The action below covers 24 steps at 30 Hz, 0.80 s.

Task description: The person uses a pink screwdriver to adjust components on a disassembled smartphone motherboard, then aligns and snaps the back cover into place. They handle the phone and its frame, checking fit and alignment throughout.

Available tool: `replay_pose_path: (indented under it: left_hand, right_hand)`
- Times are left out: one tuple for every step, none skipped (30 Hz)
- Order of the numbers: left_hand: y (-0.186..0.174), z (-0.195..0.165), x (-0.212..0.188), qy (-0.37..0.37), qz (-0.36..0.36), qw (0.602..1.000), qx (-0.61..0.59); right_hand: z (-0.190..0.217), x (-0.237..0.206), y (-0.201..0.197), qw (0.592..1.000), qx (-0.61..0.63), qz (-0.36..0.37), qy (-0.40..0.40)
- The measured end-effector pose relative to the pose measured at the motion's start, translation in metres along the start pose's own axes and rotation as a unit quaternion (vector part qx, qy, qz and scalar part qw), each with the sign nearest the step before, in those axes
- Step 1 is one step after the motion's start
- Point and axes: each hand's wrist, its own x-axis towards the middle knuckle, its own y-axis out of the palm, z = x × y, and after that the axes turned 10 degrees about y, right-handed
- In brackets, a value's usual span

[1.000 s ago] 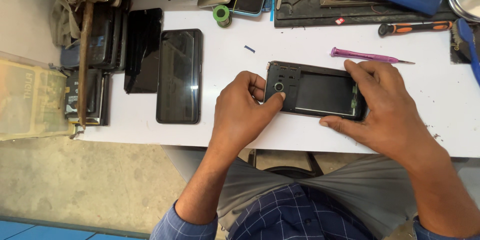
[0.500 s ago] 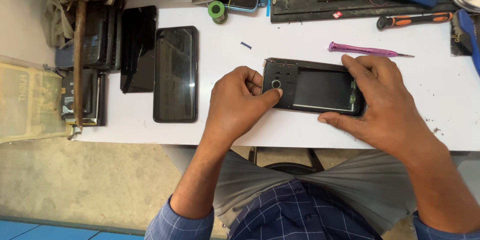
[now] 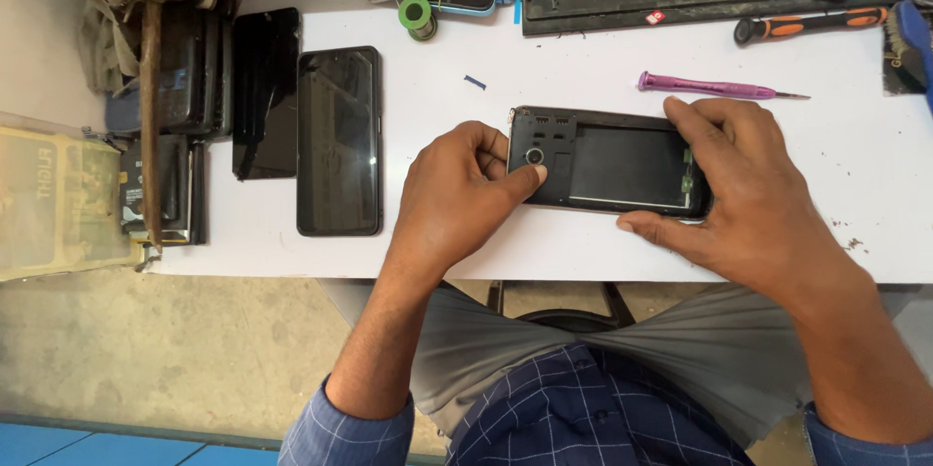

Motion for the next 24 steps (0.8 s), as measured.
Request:
replay_pose_path:
  left_hand:
    - [0.0, 0.001, 0.0, -0.006, 0.003, 1.0, 0.0]
    - [0.001, 0.001, 0.001, -0.011, 0.007, 1.0, -0.001]
    - [0.001, 0.002, 0.001, -0.017, 0.01, 1.0, -0.001]
    - [0.002, 0.002, 0.002, -0.015, 0.014, 1.0, 0.006]
    - [0.004, 0.002, 0.002, -0.013, 0.019, 1.0, 0.013]
    - [0.005, 0.002, 0.002, -0.011, 0.023, 0.999, 0.021]
    - [0.005, 0.002, 0.002, -0.006, 0.018, 0.999, 0.028]
    - [0.005, 0.003, 0.001, -0.001, 0.013, 0.999, 0.035]
    - [0.005, 0.003, 0.0, 0.004, 0.007, 0.999, 0.042]
    - [0.005, 0.004, -0.001, 0.012, 0.004, 0.999, 0.031]
    - [0.005, 0.005, -0.003, 0.019, 0.0, 1.0, 0.02]
    - [0.005, 0.007, -0.004, 0.026, -0.004, 1.0, 0.009]
    - [0.004, 0.008, -0.004, 0.04, -0.007, 0.999, -0.019]
    - [0.004, 0.01, -0.005, 0.054, -0.01, 0.997, -0.048]
    - [0.005, 0.011, -0.006, 0.067, -0.012, 0.995, -0.076]
    - [0.006, 0.013, -0.008, 0.074, -0.013, 0.991, -0.111]
    - [0.007, 0.014, -0.009, 0.082, -0.014, 0.986, -0.145]
    - [0.007, 0.015, -0.01, 0.089, -0.015, 0.98, -0.179]
    - [0.007, 0.017, -0.011, 0.085, -0.007, 0.975, -0.207]
    - [0.007, 0.018, -0.011, 0.081, 0.0, 0.969, -0.235]
    - [0.006, 0.018, -0.012, 0.077, 0.008, 0.962, -0.263]
    - [0.006, 0.018, -0.011, 0.079, 0.016, 0.949, -0.305]
    - [0.006, 0.018, -0.009, 0.082, 0.024, 0.934, -0.346]
    - [0.006, 0.017, -0.007, 0.085, 0.031, 0.918, -0.386]
  right_hand:
    - [0.0, 0.0, 0.0, 1.0, -0.001, 0.0, 0.001]
    - [0.0, 0.0, 0.001, 1.0, -0.002, 0.0, 0.001]
    - [0.001, 0.001, 0.001, 1.0, -0.003, 0.001, 0.002]
    - [0.001, 0.001, 0.001, 1.0, -0.003, 0.003, 0.002]
    - [0.001, 0.001, 0.0, 1.0, -0.004, 0.005, 0.001]
    - [0.002, 0.001, 0.0, 1.0, -0.004, 0.006, 0.001]
    - [0.001, 0.001, -0.001, 1.0, -0.008, 0.002, -0.004]
    - [0.001, 0.001, -0.002, 1.0, -0.012, -0.001, -0.008]
    - [0.001, 0.001, -0.004, 1.0, -0.016, -0.004, -0.013]
    - [0.001, 0.001, -0.005, 1.0, -0.01, 0.004, -0.009]
    - [0.0, 0.001, -0.007, 1.0, -0.005, 0.013, -0.005]
    - [0.0, 0.002, -0.008, 1.0, 0.001, 0.021, -0.001]
    - [-0.001, 0.003, -0.009, 1.0, 0.01, 0.023, -0.003]
    - [-0.001, 0.003, -0.01, 0.999, 0.02, 0.025, -0.004]
    - [-0.001, 0.003, -0.01, 0.999, 0.03, 0.029, -0.005]
    - [-0.001, 0.003, -0.011, 0.999, 0.032, 0.034, 0.006]
    - [-0.002, 0.002, -0.011, 0.998, 0.035, 0.039, 0.018]
    - [-0.002, 0.002, -0.012, 0.998, 0.037, 0.044, 0.029]
    - [-0.003, 0.002, -0.013, 0.997, 0.055, 0.04, 0.022]
    - [-0.004, 0.001, -0.014, 0.997, 0.072, 0.035, 0.015]
    - [-0.005, 0.001, -0.016, 0.995, 0.09, 0.031, 0.008]
    - [-0.006, 0.001, -0.016, 0.995, 0.091, 0.029, 0.005]
    - [-0.007, 0.002, -0.018, 0.995, 0.092, 0.026, 0.002]
    - [-0.008, 0.003, -0.019, 0.995, 0.093, 0.023, -0.001]
